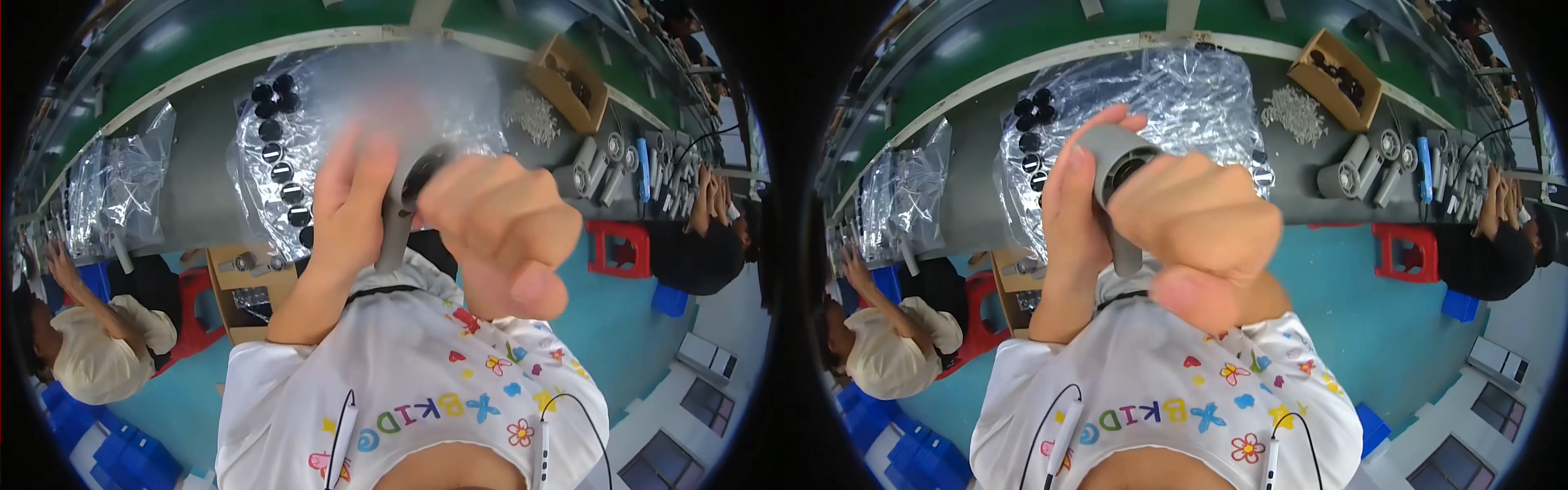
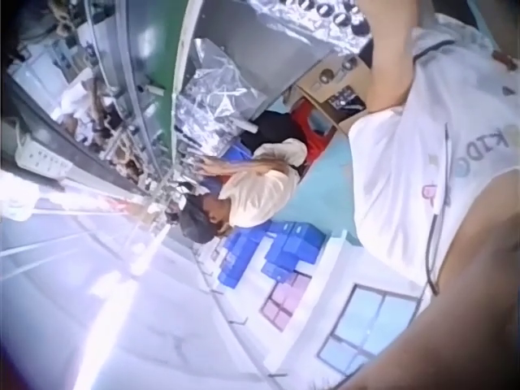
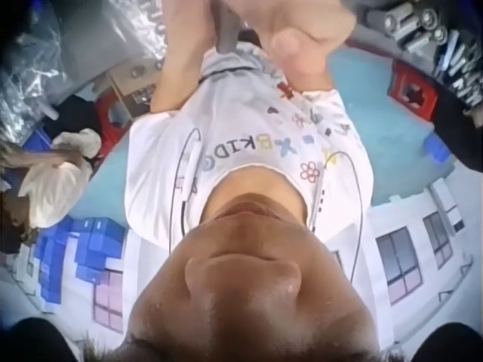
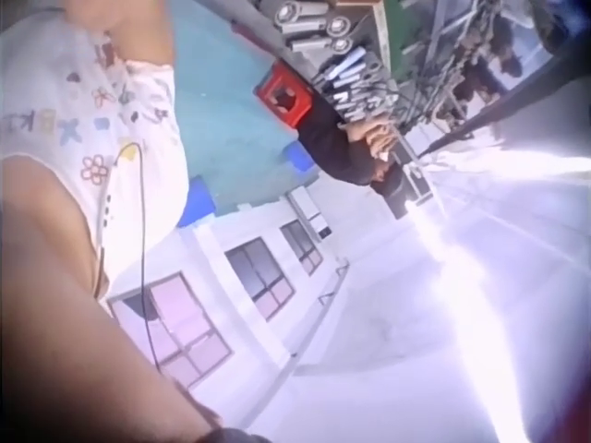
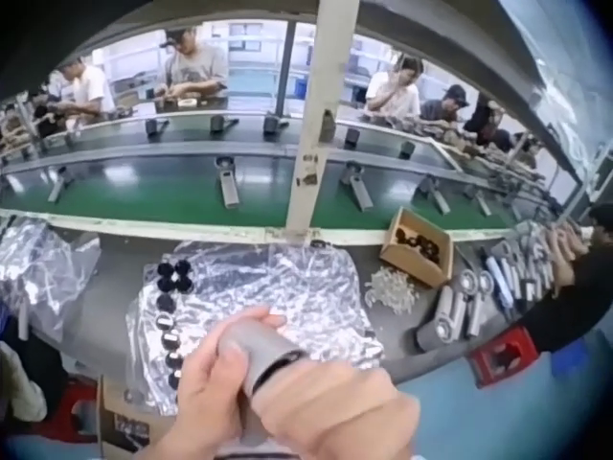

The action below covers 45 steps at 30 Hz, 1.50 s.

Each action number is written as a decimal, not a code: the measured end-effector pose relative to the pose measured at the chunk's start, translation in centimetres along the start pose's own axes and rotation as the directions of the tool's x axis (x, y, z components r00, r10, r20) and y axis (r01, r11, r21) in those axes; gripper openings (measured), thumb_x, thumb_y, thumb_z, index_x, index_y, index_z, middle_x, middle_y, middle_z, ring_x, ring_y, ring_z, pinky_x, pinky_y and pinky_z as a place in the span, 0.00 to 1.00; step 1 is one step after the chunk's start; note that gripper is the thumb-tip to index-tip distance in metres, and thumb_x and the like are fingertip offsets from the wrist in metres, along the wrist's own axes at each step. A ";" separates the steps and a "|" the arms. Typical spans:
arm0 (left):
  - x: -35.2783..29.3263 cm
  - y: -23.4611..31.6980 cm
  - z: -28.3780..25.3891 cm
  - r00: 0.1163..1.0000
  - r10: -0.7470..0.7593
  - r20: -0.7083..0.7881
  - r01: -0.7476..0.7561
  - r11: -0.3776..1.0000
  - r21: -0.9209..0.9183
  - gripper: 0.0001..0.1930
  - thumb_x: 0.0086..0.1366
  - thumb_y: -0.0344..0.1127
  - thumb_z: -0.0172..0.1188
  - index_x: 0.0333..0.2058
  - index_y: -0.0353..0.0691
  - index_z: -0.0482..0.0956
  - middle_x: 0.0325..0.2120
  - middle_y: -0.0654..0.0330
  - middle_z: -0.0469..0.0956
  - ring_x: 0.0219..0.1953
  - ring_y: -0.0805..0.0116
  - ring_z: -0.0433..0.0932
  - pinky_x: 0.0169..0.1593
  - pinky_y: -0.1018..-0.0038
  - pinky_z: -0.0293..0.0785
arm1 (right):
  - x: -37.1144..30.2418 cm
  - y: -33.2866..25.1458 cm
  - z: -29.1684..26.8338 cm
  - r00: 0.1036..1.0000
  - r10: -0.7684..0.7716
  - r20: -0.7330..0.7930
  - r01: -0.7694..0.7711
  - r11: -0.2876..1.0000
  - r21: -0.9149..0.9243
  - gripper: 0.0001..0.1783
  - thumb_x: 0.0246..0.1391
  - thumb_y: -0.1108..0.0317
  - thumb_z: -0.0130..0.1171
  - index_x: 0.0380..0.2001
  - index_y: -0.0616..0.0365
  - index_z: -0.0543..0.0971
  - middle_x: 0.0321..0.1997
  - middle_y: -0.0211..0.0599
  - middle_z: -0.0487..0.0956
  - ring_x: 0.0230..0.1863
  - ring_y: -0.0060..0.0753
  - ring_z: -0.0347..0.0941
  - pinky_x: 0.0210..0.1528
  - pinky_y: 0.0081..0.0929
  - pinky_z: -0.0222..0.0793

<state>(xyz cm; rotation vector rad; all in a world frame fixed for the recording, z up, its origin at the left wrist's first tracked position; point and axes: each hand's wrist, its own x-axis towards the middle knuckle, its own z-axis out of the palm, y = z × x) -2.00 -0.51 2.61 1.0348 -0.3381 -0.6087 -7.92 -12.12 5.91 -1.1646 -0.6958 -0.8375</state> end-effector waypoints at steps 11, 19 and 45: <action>0.8 -0.1 -0.8 1.000 0.026 0.004 -0.026 0.995 -0.093 0.29 0.77 0.52 0.46 0.63 0.31 0.66 0.55 0.49 0.76 0.35 0.66 0.81 0.24 0.72 0.77 | -0.6 0.7 -3.3 0.870 0.419 -0.261 -0.494 0.724 -0.482 0.16 0.49 0.74 0.72 0.41 0.62 0.79 0.36 0.32 0.75 0.32 0.21 0.68 0.29 0.18 0.64; 1.4 0.3 -1.8 0.991 0.047 0.122 -0.064 0.988 0.139 0.25 0.77 0.48 0.46 0.61 0.34 0.68 0.45 0.51 0.78 0.28 0.68 0.80 0.23 0.75 0.75 | -1.4 1.0 -3.9 0.611 0.748 -0.258 -0.791 0.592 -0.155 0.31 0.46 0.69 0.76 0.55 0.60 0.78 0.57 0.40 0.76 0.50 0.31 0.77 0.40 0.27 0.79; 43.9 -4.7 -10.3 0.975 0.219 0.033 -0.031 -0.013 0.999 0.31 0.53 0.57 0.69 0.41 0.30 0.82 0.38 0.45 0.84 0.43 0.48 0.84 0.48 0.60 0.78 | -10.6 0.5 -19.7 0.726 0.088 -0.682 -0.665 -0.165 -0.729 0.09 0.49 0.67 0.72 0.35 0.54 0.88 0.33 0.34 0.81 0.24 0.31 0.73 0.30 0.27 0.70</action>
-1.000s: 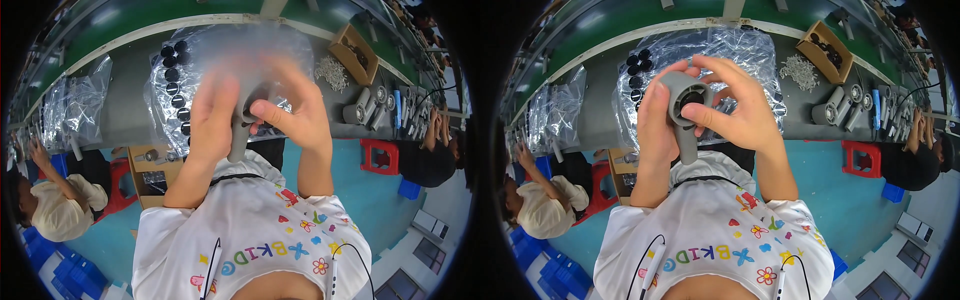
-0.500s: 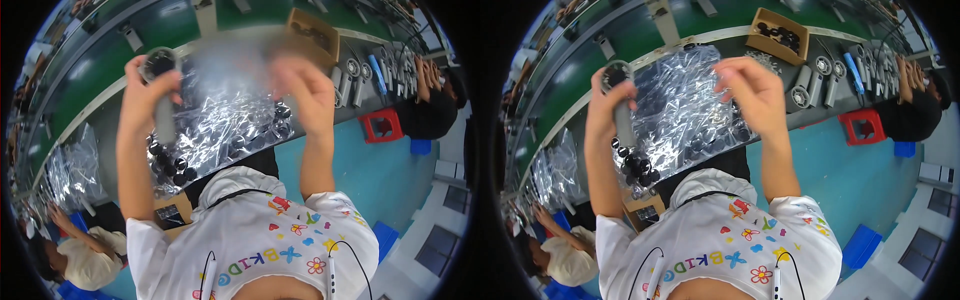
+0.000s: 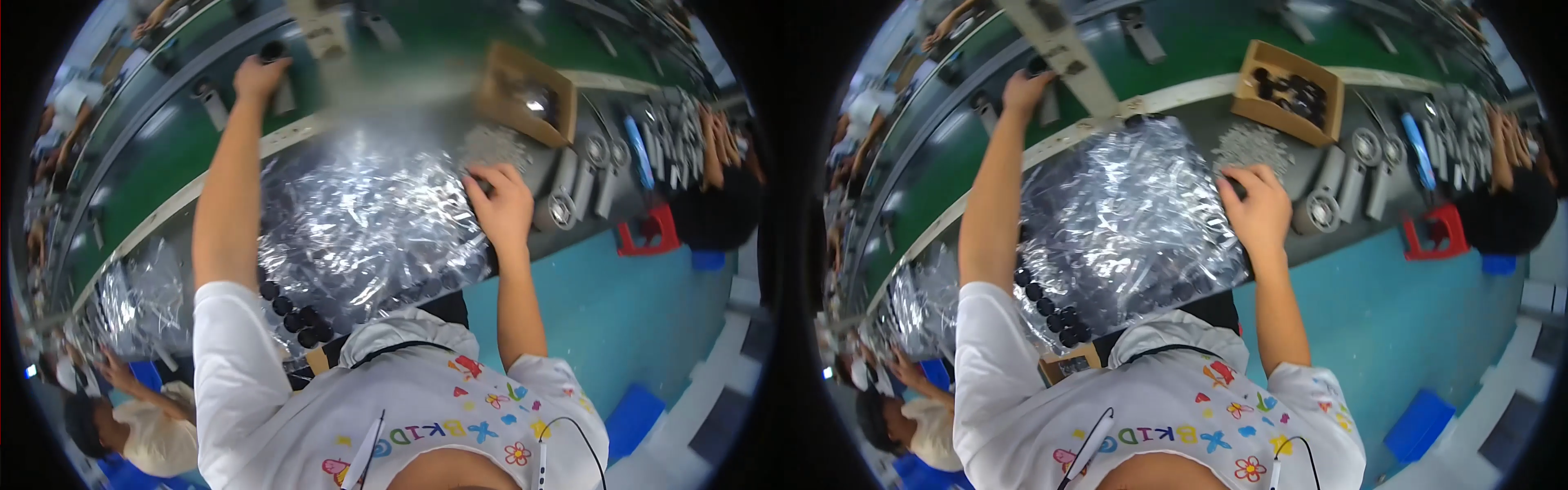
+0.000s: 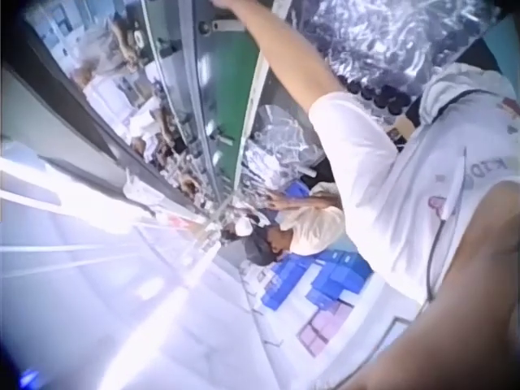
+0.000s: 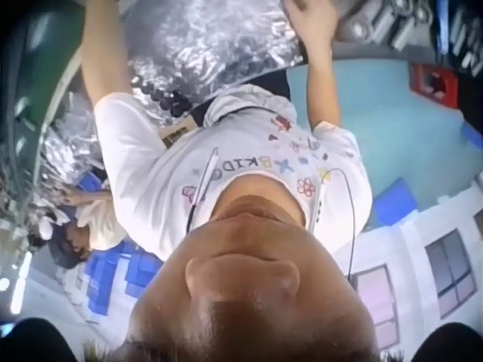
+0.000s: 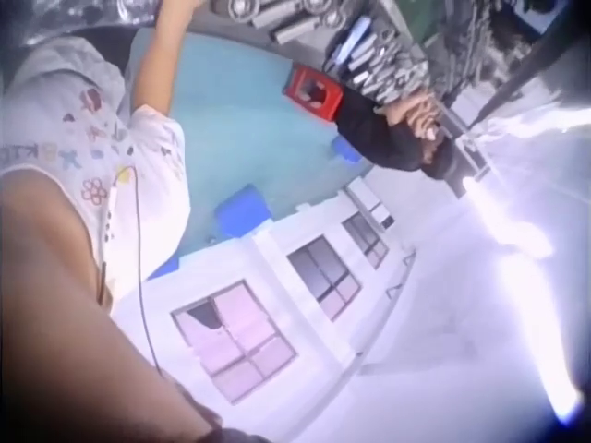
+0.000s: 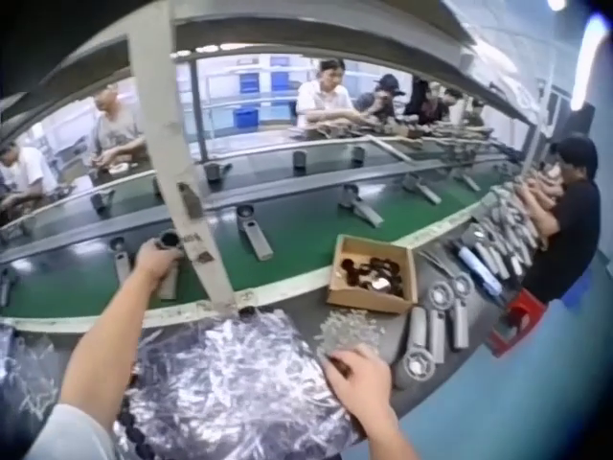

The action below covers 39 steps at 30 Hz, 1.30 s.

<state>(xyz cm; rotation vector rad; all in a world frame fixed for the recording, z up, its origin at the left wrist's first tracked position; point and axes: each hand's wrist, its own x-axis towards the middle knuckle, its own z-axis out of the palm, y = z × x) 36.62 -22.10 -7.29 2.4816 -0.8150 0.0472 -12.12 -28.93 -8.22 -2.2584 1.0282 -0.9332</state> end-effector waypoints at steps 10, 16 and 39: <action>-1.1 -4.4 -3.5 0.862 -0.077 -0.500 0.168 0.976 0.139 0.46 0.51 0.70 0.66 0.53 0.30 0.77 0.48 0.42 0.82 0.53 0.44 0.79 0.57 0.60 0.74 | 0.3 -0.8 -0.2 0.995 -0.042 0.087 0.041 0.999 0.005 0.05 0.55 0.69 0.67 0.34 0.56 0.82 0.32 0.31 0.76 0.24 0.28 0.70 0.29 0.25 0.66; -4.9 -13.6 -8.4 0.848 -0.347 -0.401 0.442 0.880 0.174 0.34 0.54 0.59 0.68 0.46 0.32 0.80 0.36 0.44 0.82 0.49 0.44 0.81 0.52 0.56 0.77 | -0.1 0.8 -0.1 0.993 -0.011 0.120 -0.017 0.972 0.234 0.05 0.62 0.69 0.63 0.36 0.58 0.78 0.34 0.27 0.78 0.26 0.19 0.71 0.28 0.20 0.67; -40.4 5.2 -15.5 0.924 -0.038 0.381 0.381 0.018 -0.924 0.36 0.69 0.28 0.59 0.69 0.40 0.48 0.42 0.44 0.79 0.20 0.69 0.75 0.21 0.72 0.73 | -1.4 -12.8 -1.9 0.943 -0.182 0.280 -0.181 0.427 0.886 0.08 0.52 0.86 0.64 0.37 0.68 0.83 0.38 0.46 0.85 0.39 0.37 0.83 0.45 0.31 0.80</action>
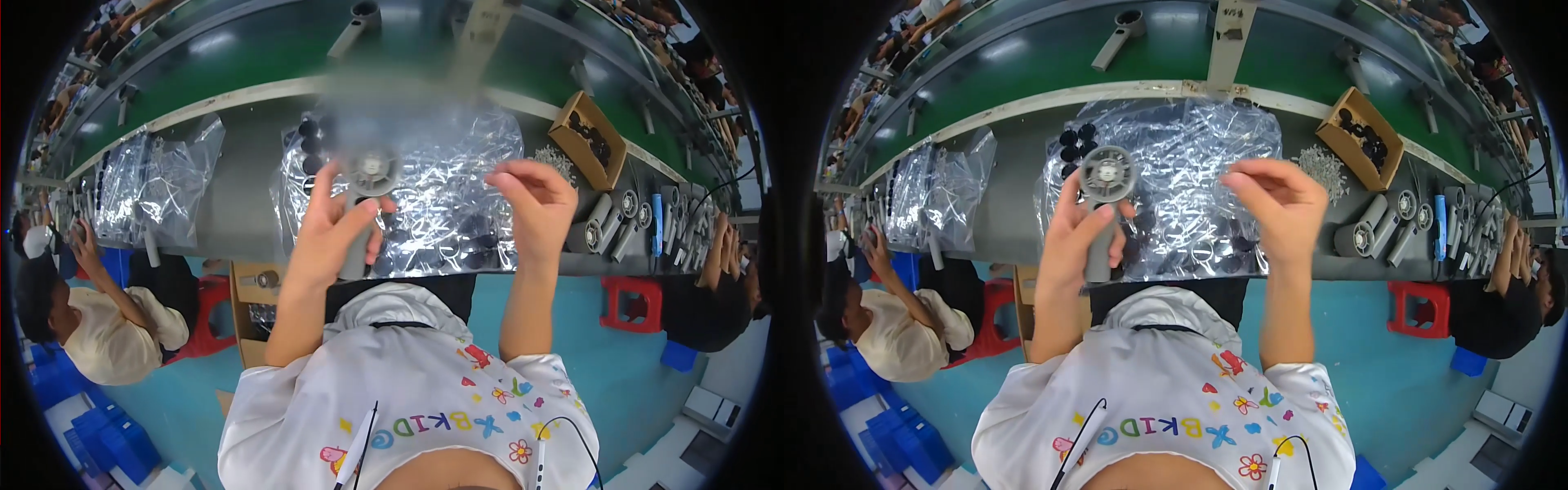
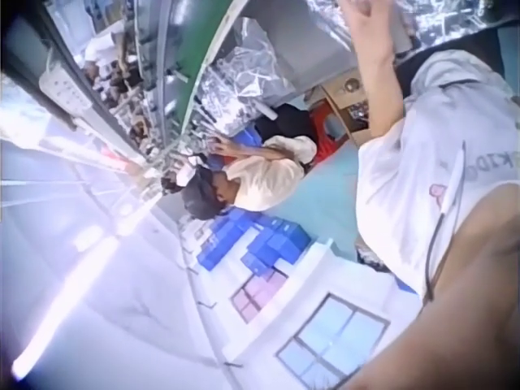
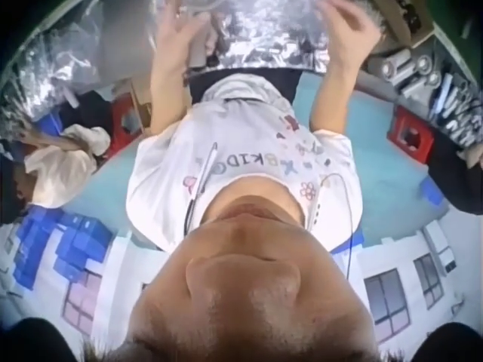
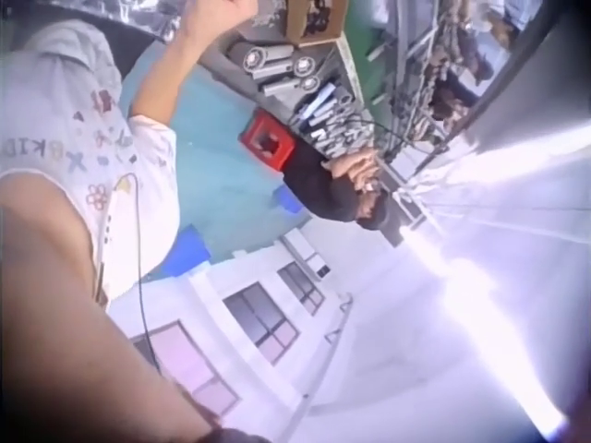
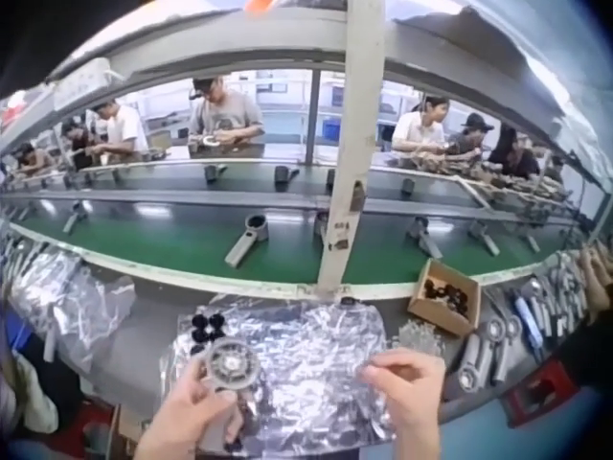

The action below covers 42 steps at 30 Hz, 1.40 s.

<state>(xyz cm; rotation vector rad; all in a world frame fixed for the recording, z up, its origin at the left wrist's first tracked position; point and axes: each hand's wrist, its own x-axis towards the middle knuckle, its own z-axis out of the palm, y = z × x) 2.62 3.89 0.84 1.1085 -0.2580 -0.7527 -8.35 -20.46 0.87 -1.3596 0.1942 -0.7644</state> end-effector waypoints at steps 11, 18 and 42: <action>-0.1 -2.6 2.8 0.999 0.038 -0.028 -0.035 0.995 0.092 0.43 0.68 0.26 0.61 0.72 0.43 0.40 0.42 0.51 0.80 0.25 0.75 0.76 0.23 0.78 0.73 | -0.9 -0.1 6.2 0.943 -0.197 0.267 0.297 0.860 -0.415 0.11 0.50 0.83 0.67 0.39 0.66 0.85 0.40 0.38 0.87 0.40 0.28 0.82 0.46 0.25 0.77; -0.3 -2.8 3.2 0.996 0.084 -0.016 -0.081 0.991 0.104 0.43 0.69 0.25 0.58 0.72 0.44 0.38 0.45 0.52 0.77 0.25 0.76 0.74 0.23 0.79 0.72 | -1.0 0.2 6.8 0.833 -0.385 0.397 0.550 0.647 -0.528 0.15 0.44 0.83 0.68 0.39 0.61 0.87 0.33 0.37 0.86 0.35 0.36 0.83 0.39 0.27 0.77; -0.7 -2.9 3.6 0.994 0.097 -0.051 -0.088 0.983 0.159 0.43 0.68 0.25 0.58 0.72 0.45 0.39 0.46 0.52 0.78 0.23 0.79 0.73 0.24 0.81 0.70 | -0.6 -0.1 6.3 0.891 -0.260 0.371 0.438 0.702 -0.562 0.19 0.45 0.79 0.69 0.44 0.55 0.86 0.34 0.36 0.87 0.35 0.35 0.84 0.39 0.26 0.78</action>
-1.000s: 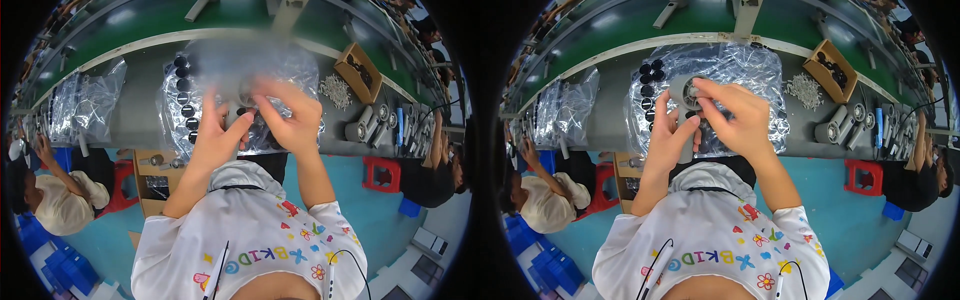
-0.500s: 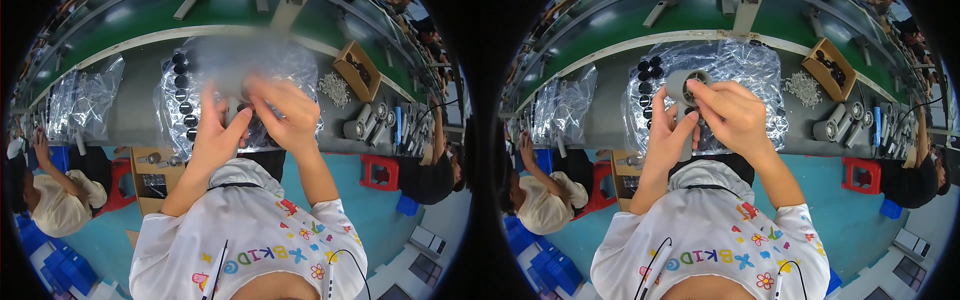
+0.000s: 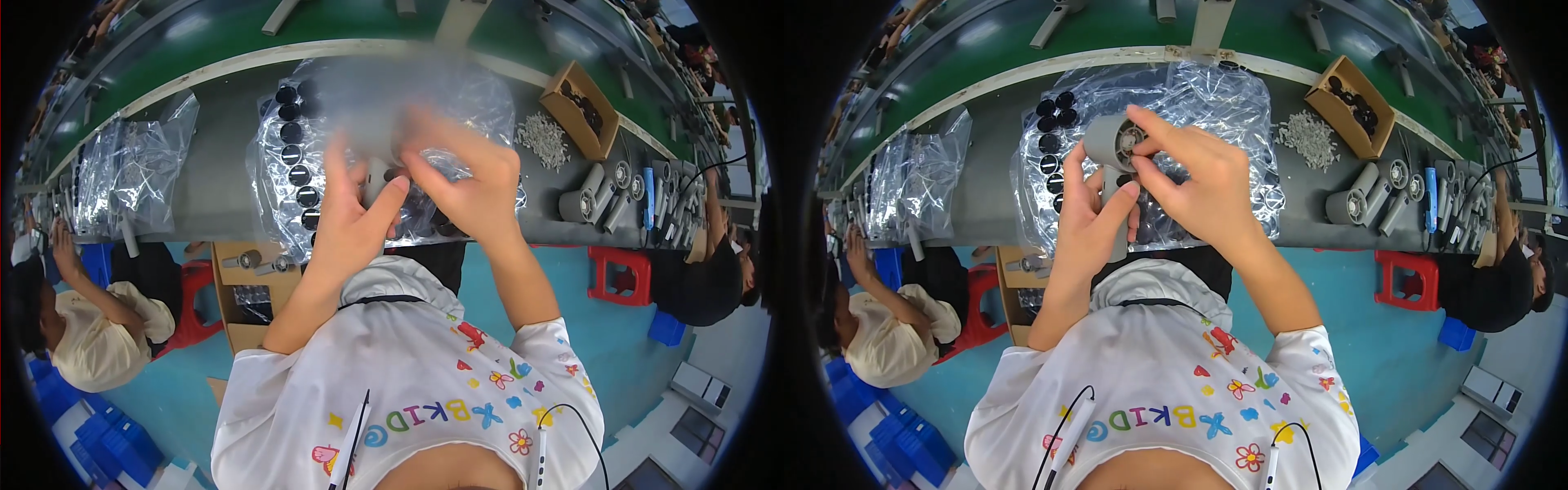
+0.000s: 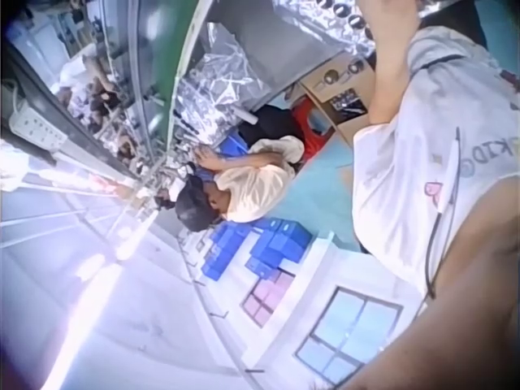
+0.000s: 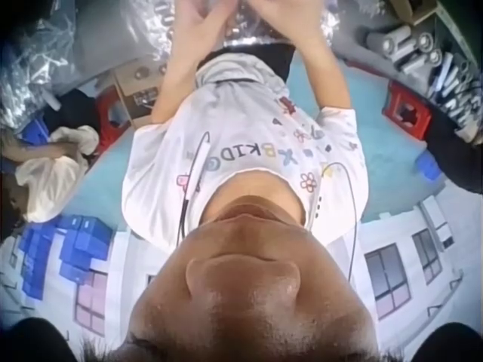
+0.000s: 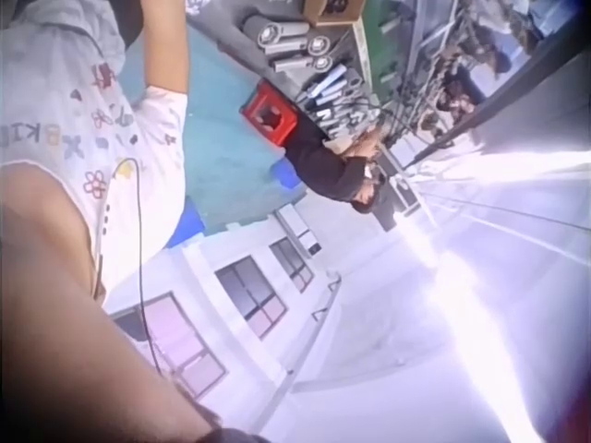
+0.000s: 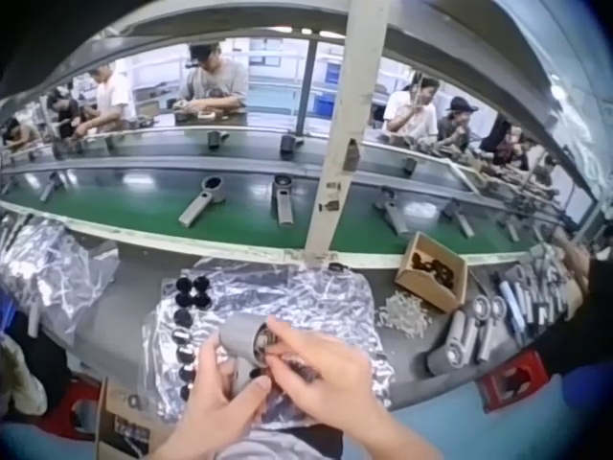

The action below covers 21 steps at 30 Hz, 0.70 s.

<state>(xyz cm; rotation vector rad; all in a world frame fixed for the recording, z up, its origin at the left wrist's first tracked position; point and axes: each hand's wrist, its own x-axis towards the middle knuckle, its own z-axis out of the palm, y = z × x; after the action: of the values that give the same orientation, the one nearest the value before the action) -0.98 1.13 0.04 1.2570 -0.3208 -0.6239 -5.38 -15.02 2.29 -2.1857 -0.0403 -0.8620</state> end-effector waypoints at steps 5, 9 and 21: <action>0.2 -0.2 -0.1 1.000 0.010 0.015 -0.010 1.000 0.020 0.42 0.68 0.26 0.58 0.72 0.44 0.39 0.45 0.53 0.78 0.23 0.78 0.73 0.24 0.81 0.71 | 0.3 0.0 -0.2 0.995 -0.101 0.011 0.102 0.994 -0.040 0.26 0.46 0.78 0.68 0.52 0.51 0.84 0.31 0.33 0.86 0.32 0.33 0.82 0.35 0.27 0.78; 0.3 -0.1 -0.2 1.000 -0.005 -0.004 0.005 0.998 0.063 0.41 0.68 0.26 0.59 0.71 0.43 0.41 0.44 0.54 0.78 0.24 0.78 0.74 0.25 0.80 0.72 | -0.3 -0.6 -0.4 0.981 -0.147 0.124 0.164 0.976 -0.140 0.25 0.43 0.78 0.67 0.48 0.53 0.85 0.36 0.36 0.86 0.37 0.40 0.81 0.44 0.34 0.78; 1.3 -0.5 -3.5 0.999 -0.039 -0.023 0.035 0.983 -0.179 0.37 0.65 0.25 0.61 0.67 0.38 0.47 0.40 0.50 0.79 0.24 0.69 0.76 0.30 0.71 0.77 | 0.4 1.1 -1.7 0.990 -0.050 0.129 0.041 0.997 0.071 0.21 0.48 0.79 0.59 0.47 0.55 0.85 0.46 0.40 0.86 0.39 0.40 0.83 0.42 0.31 0.80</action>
<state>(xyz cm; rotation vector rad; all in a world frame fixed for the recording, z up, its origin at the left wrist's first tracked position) 1.83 2.97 -1.63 1.1003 -0.2147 -0.6525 -5.73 -17.04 2.67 -2.1817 -0.1820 -0.7314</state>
